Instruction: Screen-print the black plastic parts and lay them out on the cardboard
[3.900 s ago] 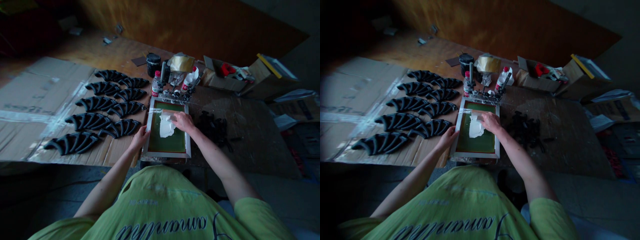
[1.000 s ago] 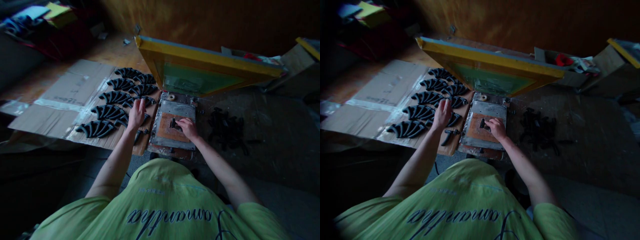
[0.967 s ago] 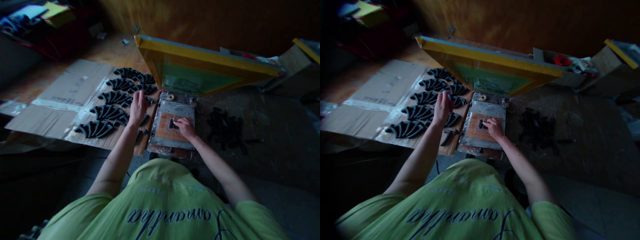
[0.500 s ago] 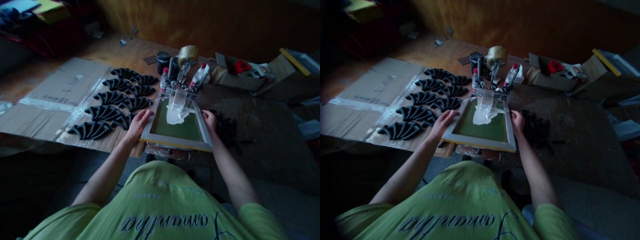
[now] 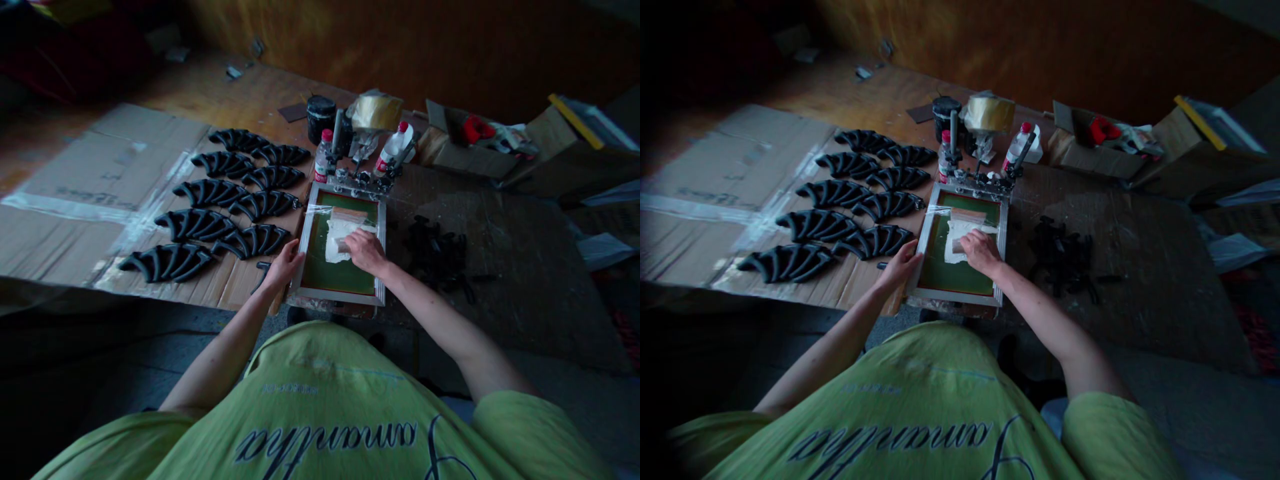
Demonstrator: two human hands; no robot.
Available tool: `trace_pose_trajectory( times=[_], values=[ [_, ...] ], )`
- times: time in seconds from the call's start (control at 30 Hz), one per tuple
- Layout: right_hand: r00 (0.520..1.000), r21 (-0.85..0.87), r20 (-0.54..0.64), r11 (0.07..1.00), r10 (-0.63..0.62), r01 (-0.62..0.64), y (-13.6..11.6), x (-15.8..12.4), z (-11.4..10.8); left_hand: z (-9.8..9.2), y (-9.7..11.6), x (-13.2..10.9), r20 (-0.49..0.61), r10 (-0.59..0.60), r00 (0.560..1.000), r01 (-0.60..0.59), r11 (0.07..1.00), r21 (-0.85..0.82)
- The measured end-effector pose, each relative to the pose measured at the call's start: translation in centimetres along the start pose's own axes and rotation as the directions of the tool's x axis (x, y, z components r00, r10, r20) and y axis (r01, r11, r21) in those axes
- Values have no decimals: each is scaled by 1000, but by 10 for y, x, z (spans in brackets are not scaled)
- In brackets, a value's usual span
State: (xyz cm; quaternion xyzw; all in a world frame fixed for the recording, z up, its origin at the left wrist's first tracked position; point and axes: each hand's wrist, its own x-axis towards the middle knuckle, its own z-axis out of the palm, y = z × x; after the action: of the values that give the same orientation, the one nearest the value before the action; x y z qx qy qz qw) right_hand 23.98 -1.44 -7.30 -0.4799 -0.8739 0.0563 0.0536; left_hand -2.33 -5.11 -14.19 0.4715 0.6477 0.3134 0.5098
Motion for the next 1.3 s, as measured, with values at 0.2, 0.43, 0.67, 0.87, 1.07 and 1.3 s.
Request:
trace_pose_trajectory(
  times=[0.2,0.43,0.67,0.87,1.07,1.3],
  values=[
    [979,16,76,982,-188,187,7,-12,-17,2,2,-3,-13,-9,1000,8,998,-62],
    [991,7,-40,992,-126,126,-5,-24,1,1,2,-4,8,19,1000,-18,997,-76],
    [960,172,-232,978,157,-119,23,30,-34,-10,37,-22,46,34,998,-22,972,-233],
    [736,406,-418,834,533,-373,108,34,-63,-23,120,-36,-118,225,967,-253,890,-378],
    [755,426,-256,771,604,-473,89,-20,-4,-22,206,5,-210,396,894,-448,768,-457],
    [875,59,58,873,480,-483,-1,-18,39,10,163,1,-128,242,962,-273,850,-450]
  ],
)
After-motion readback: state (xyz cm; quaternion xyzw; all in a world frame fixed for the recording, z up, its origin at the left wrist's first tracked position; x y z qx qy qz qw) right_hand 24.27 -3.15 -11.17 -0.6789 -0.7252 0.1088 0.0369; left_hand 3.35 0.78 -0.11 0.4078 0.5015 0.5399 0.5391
